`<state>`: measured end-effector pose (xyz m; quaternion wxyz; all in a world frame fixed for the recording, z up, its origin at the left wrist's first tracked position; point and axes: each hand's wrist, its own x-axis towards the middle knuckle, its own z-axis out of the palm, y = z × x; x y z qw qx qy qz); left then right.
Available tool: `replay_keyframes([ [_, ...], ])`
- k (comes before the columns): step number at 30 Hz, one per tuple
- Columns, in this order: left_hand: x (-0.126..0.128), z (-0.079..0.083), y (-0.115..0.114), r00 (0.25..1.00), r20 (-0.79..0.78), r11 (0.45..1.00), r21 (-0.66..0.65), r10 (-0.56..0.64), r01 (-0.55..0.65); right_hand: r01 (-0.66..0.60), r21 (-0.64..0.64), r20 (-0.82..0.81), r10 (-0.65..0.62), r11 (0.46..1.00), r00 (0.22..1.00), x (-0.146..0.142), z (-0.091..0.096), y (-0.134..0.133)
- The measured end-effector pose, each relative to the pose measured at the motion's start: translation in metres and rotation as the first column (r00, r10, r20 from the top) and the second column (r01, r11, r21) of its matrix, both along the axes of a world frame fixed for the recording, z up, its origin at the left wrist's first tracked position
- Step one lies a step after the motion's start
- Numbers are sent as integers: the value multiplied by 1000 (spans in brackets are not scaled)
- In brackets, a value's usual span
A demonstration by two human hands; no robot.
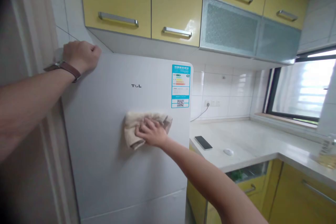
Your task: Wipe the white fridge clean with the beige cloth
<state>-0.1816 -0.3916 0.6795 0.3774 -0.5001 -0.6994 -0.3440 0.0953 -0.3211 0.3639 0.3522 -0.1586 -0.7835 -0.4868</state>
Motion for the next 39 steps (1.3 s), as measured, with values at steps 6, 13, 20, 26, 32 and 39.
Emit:
replay_keyframes([
  [6,2,3,-6,1000,-17,998,65,11,-10,-256,93,343,211,962,915,46,-157,-5],
  [13,2,4,-7,1000,-6,997,73,-23,24,-177,125,310,131,976,942,79,-100,3],
  [20,2,4,-5,1000,-7,996,86,-21,22,141,-82,-19,-143,987,989,40,115,-9],
  [26,-2,3,1,999,21,996,86,-24,22,158,-189,-358,-218,969,908,-18,227,-19],
  [32,-6,0,5,998,38,995,91,-40,37,248,-271,-315,-330,930,890,-31,206,-32],
  [39,3,0,-5,996,-60,988,139,-64,72,154,-248,-158,-196,957,968,11,98,-10],
])
